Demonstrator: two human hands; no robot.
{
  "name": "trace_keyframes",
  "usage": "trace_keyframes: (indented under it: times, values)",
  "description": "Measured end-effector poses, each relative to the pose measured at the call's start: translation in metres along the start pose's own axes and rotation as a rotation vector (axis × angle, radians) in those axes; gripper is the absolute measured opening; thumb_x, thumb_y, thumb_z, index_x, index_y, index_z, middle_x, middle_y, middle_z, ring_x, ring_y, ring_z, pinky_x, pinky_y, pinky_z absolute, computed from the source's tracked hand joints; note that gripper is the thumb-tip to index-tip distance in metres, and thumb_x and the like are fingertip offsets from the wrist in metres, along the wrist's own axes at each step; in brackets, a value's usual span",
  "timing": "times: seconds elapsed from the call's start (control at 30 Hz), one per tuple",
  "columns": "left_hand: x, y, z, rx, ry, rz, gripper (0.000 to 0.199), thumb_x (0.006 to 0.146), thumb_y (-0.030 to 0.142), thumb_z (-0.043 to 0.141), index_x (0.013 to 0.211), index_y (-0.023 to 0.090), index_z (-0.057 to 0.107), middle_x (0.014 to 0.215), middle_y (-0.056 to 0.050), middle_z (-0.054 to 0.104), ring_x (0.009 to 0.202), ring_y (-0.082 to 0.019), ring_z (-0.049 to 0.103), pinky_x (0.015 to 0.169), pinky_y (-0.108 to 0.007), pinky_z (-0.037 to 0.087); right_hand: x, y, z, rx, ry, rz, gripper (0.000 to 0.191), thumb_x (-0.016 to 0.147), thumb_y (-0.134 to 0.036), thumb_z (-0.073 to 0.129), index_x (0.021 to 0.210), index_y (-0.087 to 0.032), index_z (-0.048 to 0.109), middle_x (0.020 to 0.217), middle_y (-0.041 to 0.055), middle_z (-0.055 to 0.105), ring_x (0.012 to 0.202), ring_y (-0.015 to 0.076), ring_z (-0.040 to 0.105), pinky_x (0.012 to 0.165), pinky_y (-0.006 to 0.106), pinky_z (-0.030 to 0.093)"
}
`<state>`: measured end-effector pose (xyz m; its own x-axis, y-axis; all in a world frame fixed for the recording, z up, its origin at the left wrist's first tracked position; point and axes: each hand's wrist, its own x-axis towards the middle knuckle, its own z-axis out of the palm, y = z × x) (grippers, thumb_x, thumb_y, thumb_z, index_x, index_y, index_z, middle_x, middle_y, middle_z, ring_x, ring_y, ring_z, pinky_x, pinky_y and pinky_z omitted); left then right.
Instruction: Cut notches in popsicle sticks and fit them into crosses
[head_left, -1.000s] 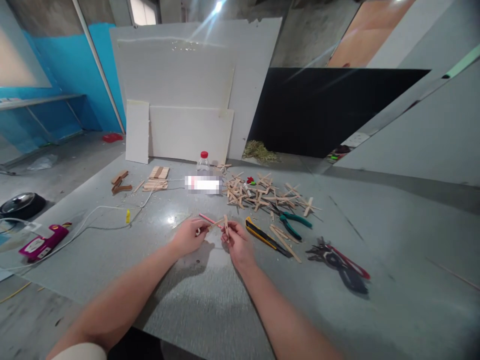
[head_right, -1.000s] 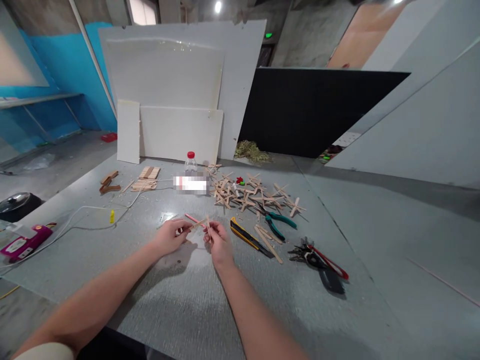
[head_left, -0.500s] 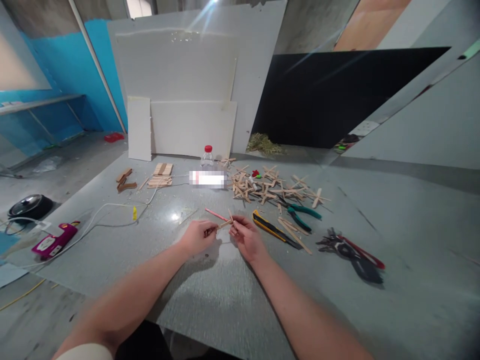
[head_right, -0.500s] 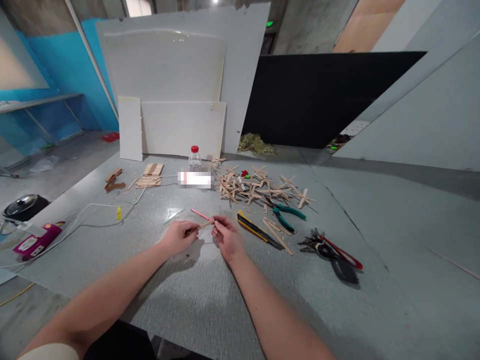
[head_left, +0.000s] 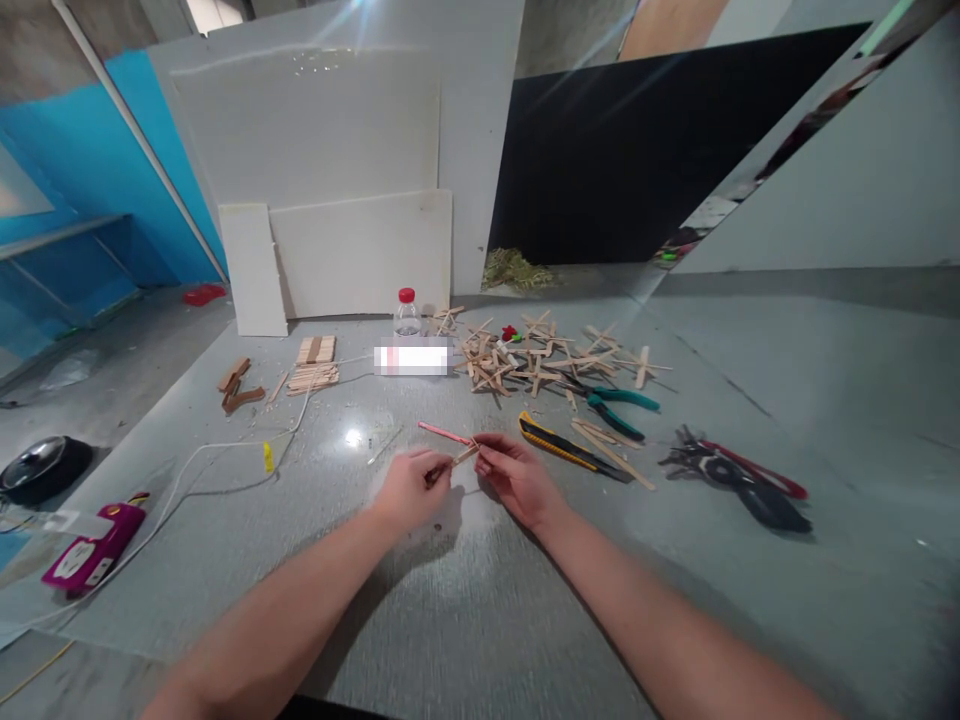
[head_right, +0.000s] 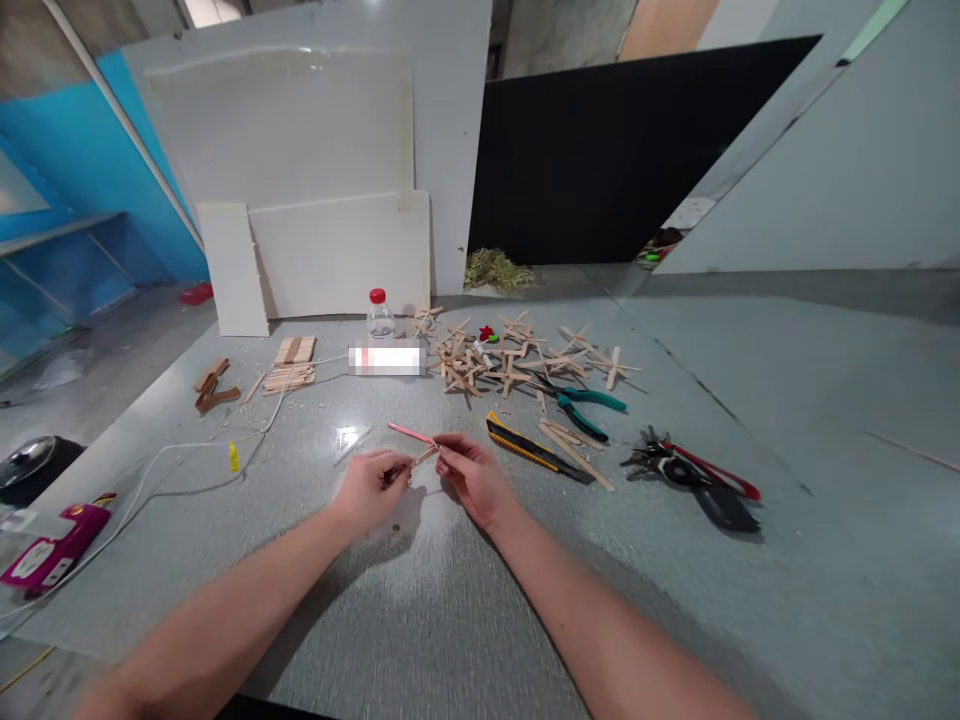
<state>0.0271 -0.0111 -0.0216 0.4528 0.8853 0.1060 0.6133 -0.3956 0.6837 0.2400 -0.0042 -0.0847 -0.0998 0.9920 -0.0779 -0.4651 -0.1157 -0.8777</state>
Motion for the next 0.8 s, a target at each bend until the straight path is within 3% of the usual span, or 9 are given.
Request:
trace_keyframes:
  times: [0.3,0.63,0.8]
  values:
    - [0.002,0.002,0.003,-0.040,0.034,0.042,0.024,0.105,0.038,0.063,0.110,0.016,0.069,0.101,-0.004,0.071,0.085,-0.015,0.069,0.079,-0.033,0.062,-0.005,-0.001,0.007,-0.097,-0.024,-0.030,0.029,0.102,-0.037,0.068,0.123,-0.017,0.066,0.118,0.0073,0.070,0.096,0.0195,0.071,0.083,0.038,0.063]
    - [0.001,-0.004,0.003,-0.079,0.089,0.131,0.024,0.105,0.038,0.061,0.110,0.015,0.069,0.094,-0.002,0.069,0.079,-0.014,0.067,0.074,-0.031,0.060,-0.009,-0.009,0.012,-0.351,-0.081,-0.083,0.026,0.101,-0.037,0.069,0.117,-0.016,0.068,0.106,0.0043,0.071,0.086,0.0164,0.070,0.077,0.035,0.062]
    - [0.002,-0.005,0.002,-0.071,0.102,0.192,0.024,0.106,0.037,0.061,0.110,0.016,0.069,0.096,-0.003,0.070,0.082,-0.015,0.068,0.078,-0.033,0.060,-0.012,-0.012,0.013,-0.458,-0.119,-0.132,0.026,0.102,-0.038,0.069,0.113,-0.015,0.069,0.100,0.0030,0.072,0.082,0.0157,0.070,0.076,0.034,0.062]
